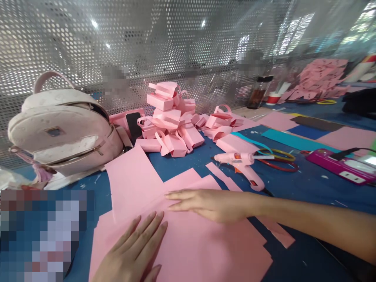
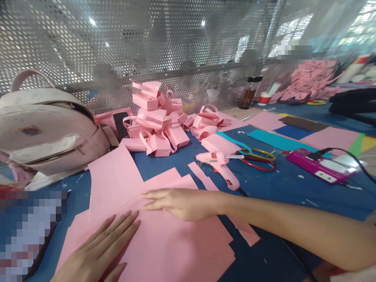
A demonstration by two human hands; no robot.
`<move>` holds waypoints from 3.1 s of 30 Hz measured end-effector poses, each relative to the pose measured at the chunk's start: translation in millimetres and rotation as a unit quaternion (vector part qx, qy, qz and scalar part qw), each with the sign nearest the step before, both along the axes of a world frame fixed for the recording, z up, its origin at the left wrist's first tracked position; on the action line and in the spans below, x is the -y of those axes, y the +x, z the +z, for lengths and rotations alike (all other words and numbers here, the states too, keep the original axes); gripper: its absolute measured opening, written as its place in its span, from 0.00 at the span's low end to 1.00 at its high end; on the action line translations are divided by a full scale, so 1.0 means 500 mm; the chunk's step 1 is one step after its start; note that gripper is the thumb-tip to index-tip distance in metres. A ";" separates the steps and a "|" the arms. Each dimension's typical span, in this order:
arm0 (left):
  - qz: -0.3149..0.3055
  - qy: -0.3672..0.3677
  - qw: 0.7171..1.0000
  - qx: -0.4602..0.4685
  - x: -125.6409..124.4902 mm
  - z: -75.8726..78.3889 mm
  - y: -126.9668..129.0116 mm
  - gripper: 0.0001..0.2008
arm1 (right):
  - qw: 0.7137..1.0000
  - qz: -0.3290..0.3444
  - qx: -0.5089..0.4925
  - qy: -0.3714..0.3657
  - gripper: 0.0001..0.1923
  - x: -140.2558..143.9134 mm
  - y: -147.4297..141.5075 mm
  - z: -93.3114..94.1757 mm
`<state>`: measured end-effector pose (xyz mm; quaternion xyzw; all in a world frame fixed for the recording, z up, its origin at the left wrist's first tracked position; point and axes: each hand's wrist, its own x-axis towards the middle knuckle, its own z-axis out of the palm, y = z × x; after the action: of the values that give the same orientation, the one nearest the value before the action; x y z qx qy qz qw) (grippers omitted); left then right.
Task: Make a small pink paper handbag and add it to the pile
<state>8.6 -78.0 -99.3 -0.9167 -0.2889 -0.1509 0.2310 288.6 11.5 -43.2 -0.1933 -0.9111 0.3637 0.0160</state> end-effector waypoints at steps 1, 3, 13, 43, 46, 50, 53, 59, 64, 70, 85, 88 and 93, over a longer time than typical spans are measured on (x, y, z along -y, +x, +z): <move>0.002 -0.007 1.000 -0.009 0.002 0.004 0.000 0.23 | 1.000 -0.009 0.003 -0.006 0.29 -0.004 0.003 0.005; 0.013 -0.023 0.999 -0.031 0.007 0.011 -0.002 0.24 | 1.000 -0.026 0.003 -0.005 0.29 -0.009 0.007 0.011; 0.029 -0.111 0.993 0.015 0.025 0.007 0.007 0.30 | 0.988 0.001 0.051 0.145 0.26 0.021 -0.015 -0.001; 0.083 -0.444 0.891 0.041 0.050 0.061 0.019 0.36 | 0.927 0.163 0.049 0.335 0.23 0.003 -0.301 0.008; 0.076 -0.438 0.894 0.050 0.049 0.064 0.020 0.35 | 0.930 0.126 0.033 0.344 0.24 0.014 -0.265 -0.004; 0.070 -0.435 0.897 0.034 0.044 0.073 0.022 0.38 | 0.934 0.067 0.044 0.348 0.23 0.019 -0.192 -0.003; 0.078 -0.443 0.893 -0.005 0.041 0.074 0.022 0.40 | 0.926 0.020 0.053 0.374 0.23 0.018 -0.126 0.000; 0.052 -0.384 0.922 0.007 0.043 0.043 0.016 0.44 | 0.862 -0.058 0.073 0.499 0.22 0.017 -0.008 -0.024; 0.033 -0.341 0.939 0.018 0.041 0.024 0.013 0.53 | 0.814 -0.098 0.114 0.561 0.23 0.022 0.040 -0.059; 0.026 -0.333 0.943 0.017 0.037 0.019 0.011 0.54 | 0.804 -0.159 0.127 0.559 0.23 0.030 0.053 -0.085; 0.028 -0.340 0.939 0.029 0.040 0.015 0.007 0.53 | 0.780 -0.244 0.147 0.557 0.28 0.039 0.049 -0.093; 0.042 -0.358 0.932 0.039 0.041 0.034 0.010 0.47 | 0.777 -0.235 0.161 0.561 0.27 0.043 0.047 -0.090; 0.097 -0.404 0.897 0.149 0.006 0.089 0.006 0.16 | 0.773 -0.242 0.189 0.555 0.31 0.051 0.036 -0.054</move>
<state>11.7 -80.8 -54.6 -0.8654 -0.4432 -0.1332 -0.1921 306.4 -13.9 -70.3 -0.4296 -0.8627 -0.2644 0.0357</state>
